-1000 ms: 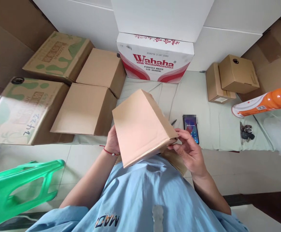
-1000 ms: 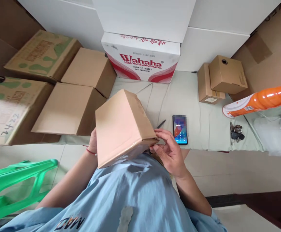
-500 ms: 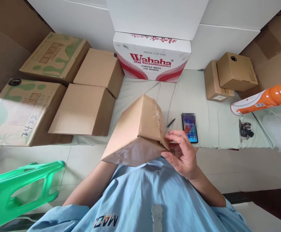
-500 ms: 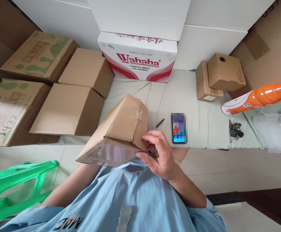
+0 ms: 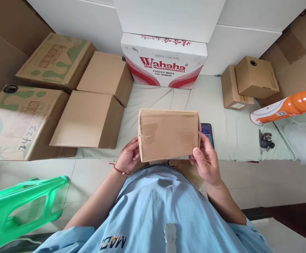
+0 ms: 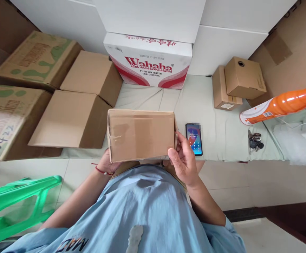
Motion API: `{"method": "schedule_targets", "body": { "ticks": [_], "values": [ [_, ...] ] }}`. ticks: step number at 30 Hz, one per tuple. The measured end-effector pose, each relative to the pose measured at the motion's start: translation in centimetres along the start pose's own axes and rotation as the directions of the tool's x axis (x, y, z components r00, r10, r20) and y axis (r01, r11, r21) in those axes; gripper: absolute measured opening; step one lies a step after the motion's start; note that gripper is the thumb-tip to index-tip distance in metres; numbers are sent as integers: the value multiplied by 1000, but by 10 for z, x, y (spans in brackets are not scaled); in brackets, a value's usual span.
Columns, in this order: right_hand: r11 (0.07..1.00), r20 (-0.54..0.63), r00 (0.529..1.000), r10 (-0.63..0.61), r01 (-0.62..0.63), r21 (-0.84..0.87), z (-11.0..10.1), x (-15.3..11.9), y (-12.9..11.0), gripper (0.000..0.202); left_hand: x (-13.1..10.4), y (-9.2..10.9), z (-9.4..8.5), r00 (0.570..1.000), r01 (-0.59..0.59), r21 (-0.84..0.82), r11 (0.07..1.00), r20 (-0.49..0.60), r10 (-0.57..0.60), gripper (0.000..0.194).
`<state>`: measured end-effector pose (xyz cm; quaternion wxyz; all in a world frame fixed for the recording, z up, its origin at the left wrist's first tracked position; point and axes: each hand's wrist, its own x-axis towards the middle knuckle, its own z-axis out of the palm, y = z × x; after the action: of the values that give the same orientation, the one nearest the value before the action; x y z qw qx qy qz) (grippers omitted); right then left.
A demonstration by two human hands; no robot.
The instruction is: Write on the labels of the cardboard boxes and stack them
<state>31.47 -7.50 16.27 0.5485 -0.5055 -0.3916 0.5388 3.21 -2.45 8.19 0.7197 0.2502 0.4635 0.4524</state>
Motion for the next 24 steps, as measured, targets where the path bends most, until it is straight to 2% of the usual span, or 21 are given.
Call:
{"method": "schedule_targets", "body": {
  "ticks": [5,9,12,17,20,24],
  "values": [
    [972,-137,984,118,-86,217,-4,10,3,45,-14,25,0,994,2,-18,1000,-112,-4,45],
    [908,-178,962,208,-123,400,-11,18,10,34,-32,43,12,973,-81,63,995,-209,93,49],
    [865,-182,947,265,-150,479,-20,20,19,32,-43,51,26,956,-163,131,978,-226,189,47],
    [828,-155,931,330,-206,522,-35,14,34,39,-59,53,36,922,-297,272,915,-167,349,41],
    [827,-147,923,356,-238,510,-38,10,39,36,-66,52,33,906,-352,348,869,-105,409,37],
    [861,-108,928,357,-282,423,-34,8,43,39,-70,56,26,891,-408,431,805,-6,454,40]
  ]
}}
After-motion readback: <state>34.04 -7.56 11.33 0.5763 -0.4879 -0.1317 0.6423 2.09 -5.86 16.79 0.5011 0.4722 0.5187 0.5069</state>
